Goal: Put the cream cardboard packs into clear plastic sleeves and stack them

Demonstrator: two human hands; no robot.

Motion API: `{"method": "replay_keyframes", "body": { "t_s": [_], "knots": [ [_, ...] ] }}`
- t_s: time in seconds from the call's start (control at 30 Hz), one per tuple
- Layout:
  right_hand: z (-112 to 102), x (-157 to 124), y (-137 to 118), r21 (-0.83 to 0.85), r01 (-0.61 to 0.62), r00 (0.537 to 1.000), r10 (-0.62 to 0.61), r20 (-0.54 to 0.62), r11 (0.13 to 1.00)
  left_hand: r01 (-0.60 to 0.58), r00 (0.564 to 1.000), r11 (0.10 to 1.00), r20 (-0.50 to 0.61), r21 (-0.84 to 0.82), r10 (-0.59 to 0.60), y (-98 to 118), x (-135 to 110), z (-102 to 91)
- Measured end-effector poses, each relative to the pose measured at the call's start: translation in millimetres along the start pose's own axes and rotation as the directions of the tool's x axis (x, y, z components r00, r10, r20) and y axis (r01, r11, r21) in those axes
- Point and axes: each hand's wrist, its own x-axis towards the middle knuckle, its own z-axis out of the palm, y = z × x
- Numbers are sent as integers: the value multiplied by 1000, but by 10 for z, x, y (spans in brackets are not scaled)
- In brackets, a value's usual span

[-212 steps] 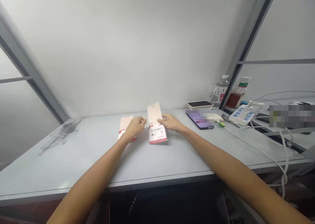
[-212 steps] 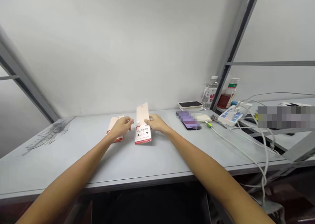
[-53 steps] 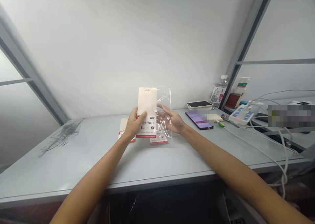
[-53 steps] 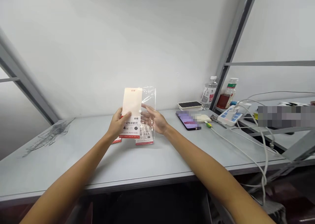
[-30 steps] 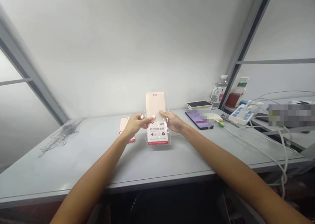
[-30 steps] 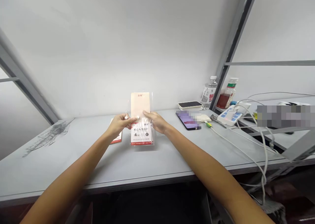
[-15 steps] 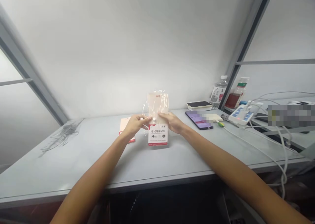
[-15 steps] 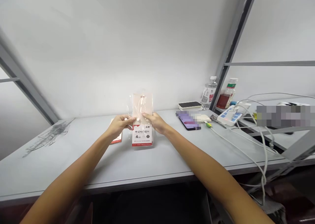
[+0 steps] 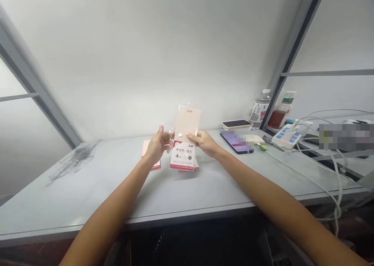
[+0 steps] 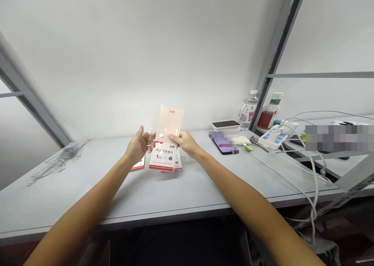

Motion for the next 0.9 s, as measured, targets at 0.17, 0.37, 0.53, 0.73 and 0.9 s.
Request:
{"method": "replay_keyframes", "body": {
  "t_s": [0.17, 0.37, 0.53, 0.73, 0.9],
  "knots": [
    [40, -34, -43, 9, 21, 999, -21, 37, 1000, 30, 996, 997, 85, 71, -36, -35, -27, 33],
    [102, -83, -105, 24, 38, 996, -39, 74, 999, 48, 995, 984, 78, 171, -62, -103, -45, 69],
    [114, -99, -105, -9, 56, 992, -54, 112, 998, 74, 982, 995, 169, 59, -83, -99, -51, 65],
    [110, -101, -86, -46, 68, 990, -62, 130, 997, 58, 983, 997, 173, 54, -67, -106, -55, 49],
    [111, -98, -89, -73, 68, 989, -58, 133, 995, 11, 994, 995, 103, 103, -22, -137, -56, 61]
  ]
}}
